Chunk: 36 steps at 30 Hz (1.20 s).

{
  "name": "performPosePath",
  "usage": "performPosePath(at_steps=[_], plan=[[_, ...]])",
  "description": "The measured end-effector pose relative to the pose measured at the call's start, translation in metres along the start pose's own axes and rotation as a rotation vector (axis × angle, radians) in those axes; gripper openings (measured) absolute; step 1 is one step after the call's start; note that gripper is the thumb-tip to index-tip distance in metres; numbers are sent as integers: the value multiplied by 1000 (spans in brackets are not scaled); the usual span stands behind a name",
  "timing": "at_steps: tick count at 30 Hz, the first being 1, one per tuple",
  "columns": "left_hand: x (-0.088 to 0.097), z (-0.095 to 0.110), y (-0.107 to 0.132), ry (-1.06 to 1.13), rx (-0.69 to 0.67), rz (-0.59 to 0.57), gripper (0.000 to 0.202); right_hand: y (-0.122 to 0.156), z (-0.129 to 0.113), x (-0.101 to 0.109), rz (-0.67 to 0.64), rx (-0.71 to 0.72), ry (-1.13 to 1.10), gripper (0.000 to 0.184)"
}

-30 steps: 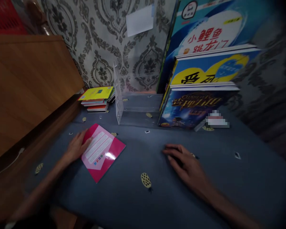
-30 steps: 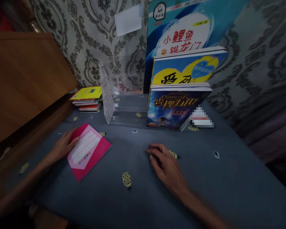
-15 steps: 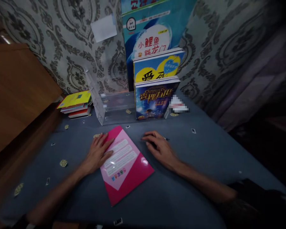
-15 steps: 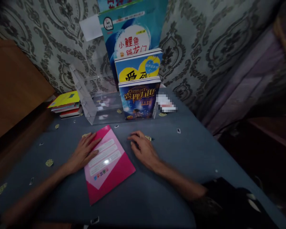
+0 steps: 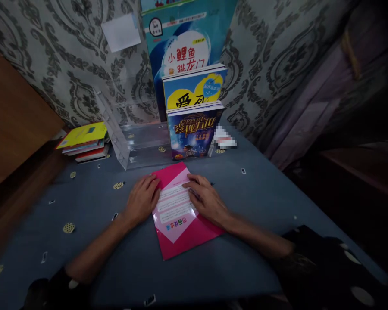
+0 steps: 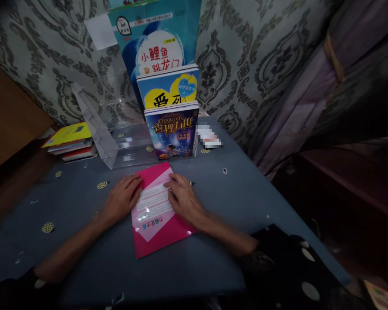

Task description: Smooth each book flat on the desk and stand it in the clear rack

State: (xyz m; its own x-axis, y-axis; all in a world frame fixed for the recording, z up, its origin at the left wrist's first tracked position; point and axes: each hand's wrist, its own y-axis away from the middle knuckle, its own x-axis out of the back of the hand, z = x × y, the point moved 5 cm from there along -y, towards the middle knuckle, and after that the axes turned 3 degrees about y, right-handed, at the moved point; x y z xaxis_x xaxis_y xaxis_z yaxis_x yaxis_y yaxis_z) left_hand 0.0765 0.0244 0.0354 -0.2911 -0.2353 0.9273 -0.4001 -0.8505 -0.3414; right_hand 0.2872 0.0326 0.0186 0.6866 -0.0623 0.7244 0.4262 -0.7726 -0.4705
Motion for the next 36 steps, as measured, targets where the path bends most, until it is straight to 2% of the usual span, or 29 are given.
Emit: performPosePath(at_steps=[6,9,13,18,21,23,28,36], plan=[[2,3,12,-106,59,-17,34,13,-16,-5,-12,36,-2,31],[1,5,12,-151,68,-41,34,7,-24,-3,-71,63,70,32],[2,9,11,-196,53,-59,33,-24,-37,-10,-189,111,73,40],[4,13,10,-240,47,-83,29,-72,-58,-47,-305,278,-163,45],[4,13,9,-258,66,-97,28,-90,-61,-69,-380,247,-197,43],[2,12,9,-267,76,-94,28,-95,-60,-75,-397,221,-188,45],[0,13,11,-280,42,-60,29,-91,-53,-70,-406,243,-150,45],[4,14,12,-291,16,-18,32,-75,-23,-47,-345,167,38,42]])
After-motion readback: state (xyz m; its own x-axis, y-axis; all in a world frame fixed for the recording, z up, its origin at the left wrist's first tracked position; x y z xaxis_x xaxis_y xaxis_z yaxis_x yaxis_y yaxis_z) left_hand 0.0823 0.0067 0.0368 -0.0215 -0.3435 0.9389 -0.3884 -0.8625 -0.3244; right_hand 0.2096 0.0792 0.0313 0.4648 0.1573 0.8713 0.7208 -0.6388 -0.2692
